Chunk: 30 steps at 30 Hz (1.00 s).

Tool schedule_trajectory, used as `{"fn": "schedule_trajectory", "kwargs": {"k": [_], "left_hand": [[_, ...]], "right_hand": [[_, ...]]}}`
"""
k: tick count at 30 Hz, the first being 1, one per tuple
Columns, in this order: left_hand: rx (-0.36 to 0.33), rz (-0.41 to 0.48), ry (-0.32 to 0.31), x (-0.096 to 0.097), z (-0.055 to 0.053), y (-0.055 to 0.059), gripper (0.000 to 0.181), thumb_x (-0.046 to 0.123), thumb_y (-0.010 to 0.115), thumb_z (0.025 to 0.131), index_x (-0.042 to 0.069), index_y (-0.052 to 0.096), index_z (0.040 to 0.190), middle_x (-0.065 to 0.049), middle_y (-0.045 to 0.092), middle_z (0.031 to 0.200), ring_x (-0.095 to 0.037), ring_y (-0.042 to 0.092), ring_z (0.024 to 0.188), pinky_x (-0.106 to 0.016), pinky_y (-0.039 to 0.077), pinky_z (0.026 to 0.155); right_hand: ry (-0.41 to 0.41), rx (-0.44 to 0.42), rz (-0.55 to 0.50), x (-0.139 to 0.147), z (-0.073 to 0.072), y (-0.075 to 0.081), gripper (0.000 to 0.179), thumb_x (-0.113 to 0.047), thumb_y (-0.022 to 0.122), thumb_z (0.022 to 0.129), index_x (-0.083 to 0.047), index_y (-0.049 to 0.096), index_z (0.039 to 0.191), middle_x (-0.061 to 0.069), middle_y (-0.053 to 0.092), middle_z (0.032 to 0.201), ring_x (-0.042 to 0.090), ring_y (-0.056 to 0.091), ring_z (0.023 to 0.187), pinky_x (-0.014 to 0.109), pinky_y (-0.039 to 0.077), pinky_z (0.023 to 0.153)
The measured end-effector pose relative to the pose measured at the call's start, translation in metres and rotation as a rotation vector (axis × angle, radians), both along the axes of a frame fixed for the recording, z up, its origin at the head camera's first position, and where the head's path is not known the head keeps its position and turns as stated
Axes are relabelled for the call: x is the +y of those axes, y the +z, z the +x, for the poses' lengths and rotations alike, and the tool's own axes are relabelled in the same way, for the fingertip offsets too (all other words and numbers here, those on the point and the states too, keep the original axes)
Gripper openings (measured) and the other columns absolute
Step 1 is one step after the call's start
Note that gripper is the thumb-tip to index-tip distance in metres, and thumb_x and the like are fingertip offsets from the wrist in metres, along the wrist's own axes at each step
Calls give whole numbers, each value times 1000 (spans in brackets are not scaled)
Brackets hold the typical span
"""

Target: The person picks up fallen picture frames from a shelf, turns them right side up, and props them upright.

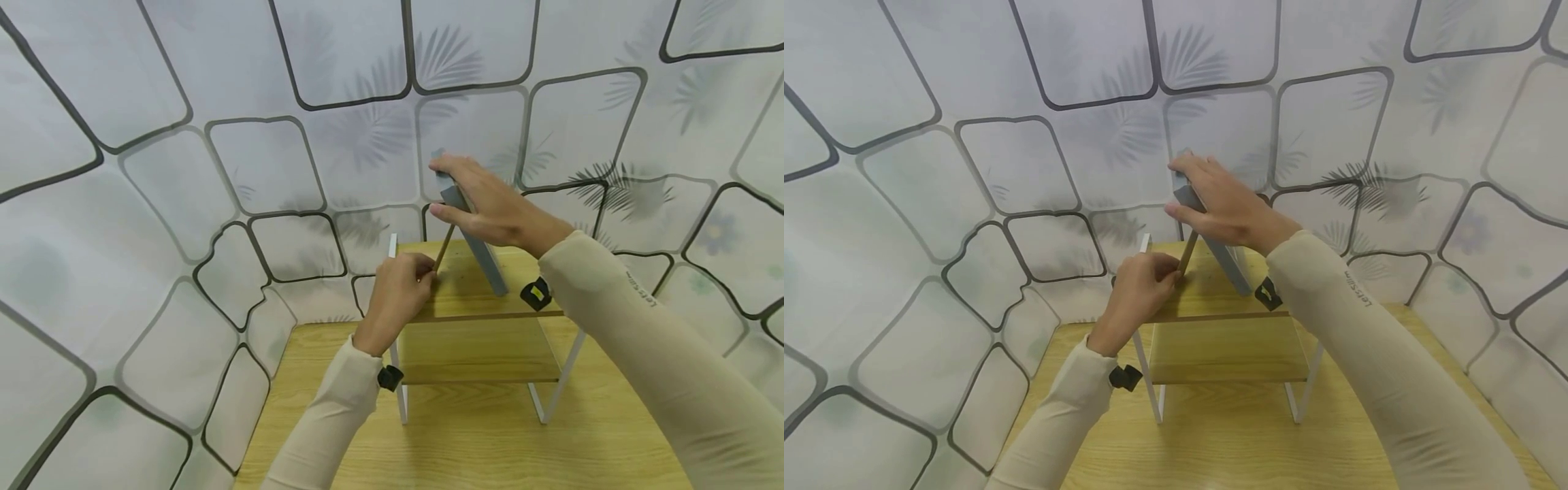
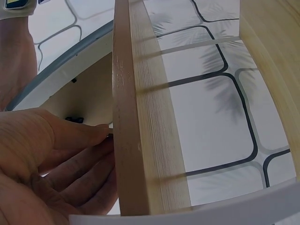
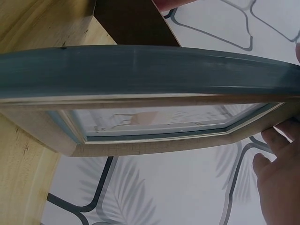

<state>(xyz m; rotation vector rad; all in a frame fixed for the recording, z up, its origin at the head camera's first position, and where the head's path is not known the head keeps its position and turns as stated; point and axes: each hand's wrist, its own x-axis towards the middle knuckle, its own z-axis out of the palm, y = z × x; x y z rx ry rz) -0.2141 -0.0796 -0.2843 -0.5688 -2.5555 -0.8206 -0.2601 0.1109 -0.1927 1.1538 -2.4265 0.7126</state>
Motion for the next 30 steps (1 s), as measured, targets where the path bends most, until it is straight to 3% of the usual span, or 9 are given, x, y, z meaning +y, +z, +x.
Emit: {"fn": "schedule_trajectory", "kwargs": {"k": [5,8,13,18,22,25,30], "left_hand": [[10,-13,2,0,0,0,14,7,70,96,5,79,107,-7,78,98,-18,74,91,-36,59,83],[12,-32,1,-1,0,0,16,10,71,96,5,78,110,-9,77,101,-20,74,93,-37,59,83],[19,-39,9,-3,3,3,25,18,73,96,4,75,116,-12,75,111,-25,73,98,-40,59,85],[145,25,29,-3,11,11,31,26,68,100,2,73,119,-12,74,114,-27,73,99,-41,59,85],[244,98,-4,7,18,20,35,30,68,99,1,72,118,-12,76,108,-25,74,95,-39,60,80],[231,158,-38,16,23,27,40,34,70,97,1,71,119,-11,77,103,-20,75,89,-34,60,76],[126,192,-39,29,25,32,45,42,72,95,3,72,117,-8,77,100,-11,75,83,-24,59,72]], "right_hand": [[15,-57,-18,2,1,2,73,-44,57,101,-4,31,157,16,28,163,30,17,154,54,19,121],[34,-82,-39,4,1,4,75,-50,56,100,-7,32,157,14,27,164,28,16,154,54,19,121],[52,-101,-96,7,-1,7,64,-49,49,104,-9,41,153,12,28,164,28,21,152,56,19,120],[77,-149,-236,14,-8,12,48,-32,47,107,-7,49,148,12,36,159,27,28,149,53,21,121],[65,-210,-305,19,-21,18,46,-28,46,107,-4,51,146,13,42,155,30,32,146,55,21,120],[40,-246,-289,22,-31,22,48,-30,43,107,-4,51,146,13,43,155,35,31,146,59,21,119],[19,-325,-233,23,-47,24,50,-32,39,108,-6,46,151,11,37,159,40,30,147,62,22,117]]}}
